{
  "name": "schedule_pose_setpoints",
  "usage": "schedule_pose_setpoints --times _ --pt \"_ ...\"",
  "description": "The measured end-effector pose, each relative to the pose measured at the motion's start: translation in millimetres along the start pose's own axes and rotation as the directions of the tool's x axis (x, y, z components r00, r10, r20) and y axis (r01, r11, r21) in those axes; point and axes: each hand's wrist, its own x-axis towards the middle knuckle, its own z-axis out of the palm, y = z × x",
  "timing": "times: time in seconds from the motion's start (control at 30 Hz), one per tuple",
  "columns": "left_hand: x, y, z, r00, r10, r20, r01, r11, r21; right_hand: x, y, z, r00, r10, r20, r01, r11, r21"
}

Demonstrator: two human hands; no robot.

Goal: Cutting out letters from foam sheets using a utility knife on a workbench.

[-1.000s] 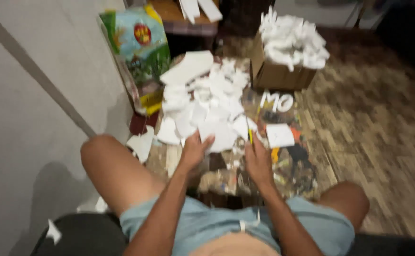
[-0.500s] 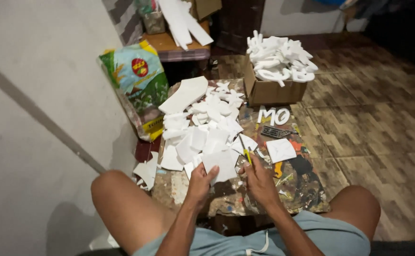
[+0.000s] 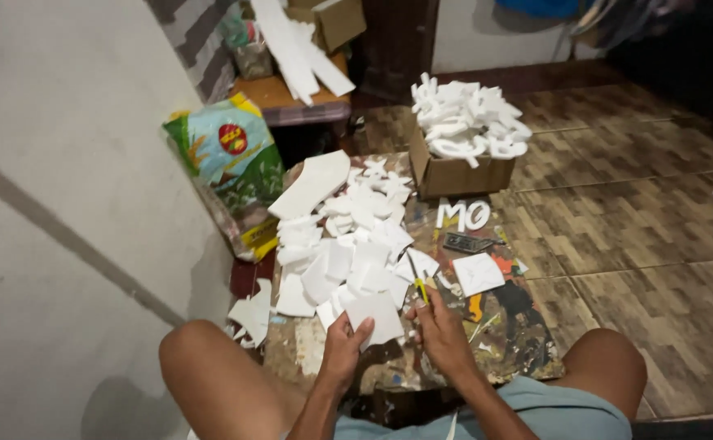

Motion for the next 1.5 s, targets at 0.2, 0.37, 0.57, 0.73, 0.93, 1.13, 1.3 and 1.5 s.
schedule_pose_setpoints --times 0.2,0.37,0.57,0.73,0.93,1.13,1.3,1.5 --pt "17 -20 -7 0.998 0.068 0.006 -0.068 0.997 -0.036 3 5 -2 0.992 0.088 -0.086 -0.079 0.992 0.101" --pt "24 -23 -4 0.997 0.068 -0.030 -0.070 0.995 -0.078 -1 15 -5 0.990 0.086 -0.111 -0.074 0.991 0.111" --pt "40 -35 -7 0.994 0.096 -0.053 -0.101 0.990 -0.103 -7 22 2 0.991 0.050 -0.127 -0.055 0.998 -0.037" --pt "61 -37 -5 0.989 0.145 -0.038 -0.146 0.989 -0.024 2 19 11 0.993 -0.093 -0.077 0.087 0.994 -0.069" --pt "101 -20 2 0.968 0.247 -0.050 -0.217 0.917 0.335 48 2 18 0.955 -0.295 -0.010 0.285 0.931 -0.228" --pt "142 -49 -9 0.970 0.238 -0.056 -0.203 0.912 0.355 73 24 27 0.976 -0.219 -0.006 0.202 0.909 -0.364" --pt "136 -60 -17 0.974 0.223 -0.043 -0.201 0.932 0.301 72 54 47 0.981 -0.190 -0.033 0.184 0.975 -0.125" --pt "120 -49 -14 0.977 0.195 -0.088 -0.146 0.908 0.394 50 28 43 0.982 -0.188 0.006 0.186 0.965 -0.183"
